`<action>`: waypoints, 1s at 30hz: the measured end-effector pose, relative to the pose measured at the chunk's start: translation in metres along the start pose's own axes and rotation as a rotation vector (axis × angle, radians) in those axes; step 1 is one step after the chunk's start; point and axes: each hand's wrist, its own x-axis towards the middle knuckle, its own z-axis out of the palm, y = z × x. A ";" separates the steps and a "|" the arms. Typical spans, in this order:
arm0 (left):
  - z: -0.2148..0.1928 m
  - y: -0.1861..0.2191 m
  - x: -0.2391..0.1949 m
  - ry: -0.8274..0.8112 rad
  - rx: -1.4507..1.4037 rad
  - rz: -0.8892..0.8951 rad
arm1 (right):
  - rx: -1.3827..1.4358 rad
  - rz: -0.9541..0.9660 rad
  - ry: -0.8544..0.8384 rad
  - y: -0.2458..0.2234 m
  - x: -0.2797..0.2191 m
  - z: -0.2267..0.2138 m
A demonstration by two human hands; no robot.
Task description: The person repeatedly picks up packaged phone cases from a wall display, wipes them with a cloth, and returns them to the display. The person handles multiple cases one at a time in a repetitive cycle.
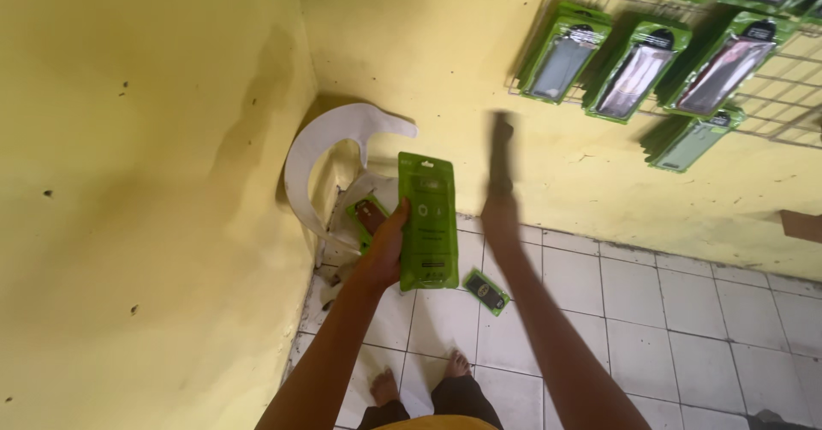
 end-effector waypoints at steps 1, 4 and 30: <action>0.009 -0.001 0.007 0.011 -0.010 0.029 | 0.025 -0.412 0.088 -0.012 -0.013 0.013; 0.021 0.005 0.017 0.089 -0.003 0.106 | -0.321 -0.557 -0.057 -0.044 -0.056 0.049; -0.017 0.076 0.005 0.322 0.012 0.384 | 0.531 -0.023 -0.232 -0.022 -0.042 0.045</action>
